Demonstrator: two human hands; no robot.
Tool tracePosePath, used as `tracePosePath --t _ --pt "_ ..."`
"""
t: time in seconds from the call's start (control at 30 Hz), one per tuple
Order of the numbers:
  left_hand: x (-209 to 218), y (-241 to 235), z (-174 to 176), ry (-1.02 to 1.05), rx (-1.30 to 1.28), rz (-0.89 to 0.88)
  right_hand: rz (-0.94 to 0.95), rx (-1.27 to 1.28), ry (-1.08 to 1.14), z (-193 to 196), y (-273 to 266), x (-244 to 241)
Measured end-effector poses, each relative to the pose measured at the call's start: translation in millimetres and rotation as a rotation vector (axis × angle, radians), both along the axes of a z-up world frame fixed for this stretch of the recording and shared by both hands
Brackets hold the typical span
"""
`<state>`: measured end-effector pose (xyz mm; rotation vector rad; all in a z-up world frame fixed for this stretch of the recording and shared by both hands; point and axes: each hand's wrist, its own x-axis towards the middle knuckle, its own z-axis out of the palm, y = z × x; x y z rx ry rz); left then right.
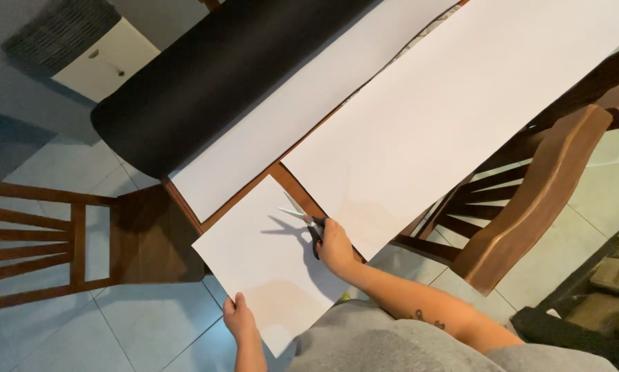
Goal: Cutting a large sheet of white material from a roll into smaller pieces using scissors on a table.
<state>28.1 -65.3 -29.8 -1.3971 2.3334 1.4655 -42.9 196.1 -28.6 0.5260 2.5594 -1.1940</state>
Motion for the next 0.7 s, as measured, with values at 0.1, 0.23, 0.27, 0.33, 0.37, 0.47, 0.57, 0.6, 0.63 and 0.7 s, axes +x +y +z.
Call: tracePosePath --t 0.1,0.23,0.27,0.33,0.37,0.47,0.57,0.6,0.63,0.7 --pt "10 -17 -45 0.096 -0.062 0.007 -0.029 0.001 -0.106 9 -1 0" --pt "15 -12 -26 0.138 -0.008 0.052 -0.015 0.019 -0.112 14 0 2" --pt "15 -11 -21 0.171 -0.001 0.059 -0.009 -0.06 -0.069 16 1 3" --pt "13 1 2 0.206 0.014 0.071 0.001 -0.13 -0.025 19 6 1" --pt "9 11 21 0.279 0.091 0.09 -0.009 -0.15 0.082 21 9 -3" --pt "-8 34 28 0.435 0.278 0.112 -0.024 -0.152 0.202 36 45 -28" --pt "-38 72 28 0.541 0.425 0.027 -0.047 -0.178 0.255 64 113 -60" --pt "-52 87 31 0.561 0.468 -0.072 -0.078 -0.218 0.299 76 140 -71" --pt "-66 109 34 0.573 0.474 -0.059 -0.063 -0.21 0.306 80 164 -79" --pt "-92 153 43 0.374 0.499 -0.209 -0.226 -0.36 0.33 90 215 -94"
